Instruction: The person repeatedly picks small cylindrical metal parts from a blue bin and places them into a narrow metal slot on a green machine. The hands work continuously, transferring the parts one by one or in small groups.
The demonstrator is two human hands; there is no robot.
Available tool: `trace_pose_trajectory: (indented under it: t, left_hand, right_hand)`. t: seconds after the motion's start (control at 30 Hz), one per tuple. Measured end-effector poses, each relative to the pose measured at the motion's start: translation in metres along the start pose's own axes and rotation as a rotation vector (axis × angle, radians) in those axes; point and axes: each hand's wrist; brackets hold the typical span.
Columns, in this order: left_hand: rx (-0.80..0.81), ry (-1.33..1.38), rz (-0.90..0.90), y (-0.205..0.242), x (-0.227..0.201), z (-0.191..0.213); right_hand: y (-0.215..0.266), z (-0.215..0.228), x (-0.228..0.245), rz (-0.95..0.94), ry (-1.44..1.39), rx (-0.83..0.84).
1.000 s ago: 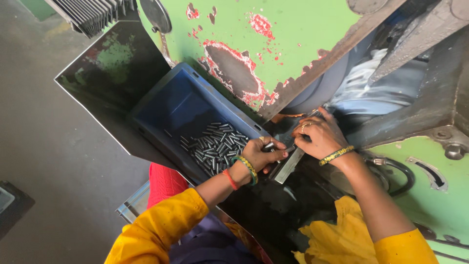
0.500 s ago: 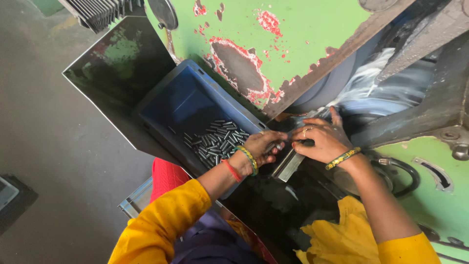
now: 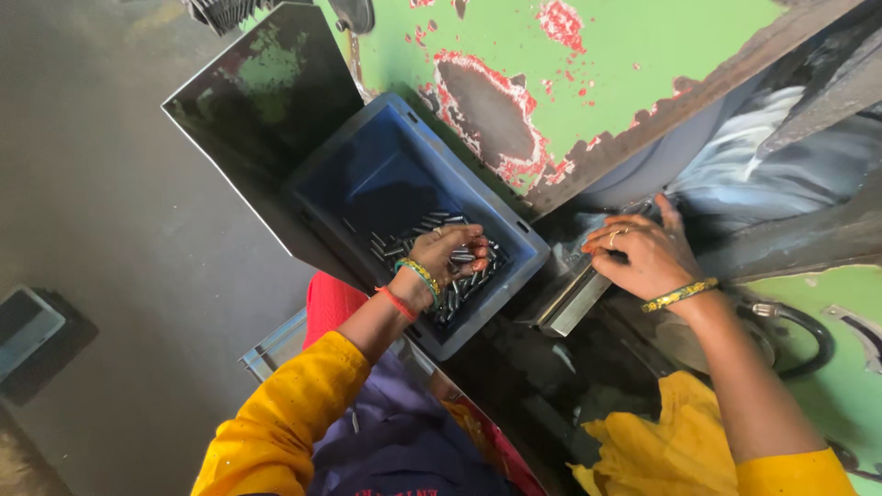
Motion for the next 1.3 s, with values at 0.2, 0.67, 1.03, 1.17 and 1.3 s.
trace_pose_trajectory:
  t: [0.2, 0.67, 1.03, 1.17, 1.3]
  left_hand:
    - [0.131, 0.122, 0.099, 0.001, 0.011, -0.014]
    - [0.275, 0.099, 0.022, 0.025, 0.012, -0.073]
    - [0.267, -0.465, -0.052, 0.010, 0.061, -0.104]
    - [0.276, -0.666, -0.143, 0.007, 0.058, -0.113]
    - [0.181, -0.748, -0.081, 0.000, 0.057, -0.118]
  right_hand:
    - [-0.001, -0.002, -0.003, -0.015, 0.012, -0.031]
    - [-0.003, 0.003, -0.002, -0.035, 0.002, 0.007]
    - [-0.003, 0.000, -0.004, -0.052, -0.015, -0.049]
    - [0.000, -0.004, -0.009, -0.040, -0.051, -0.078]
    - [0.002, 0.002, -0.010, -0.042, -0.134, -0.044]
Point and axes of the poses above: each hand's wrist, its own y-axis away from the middle knuckle, its own z-axis out of the back of the hand, x = y × z, and after that the axes turned 12 degrees about y, right-handed
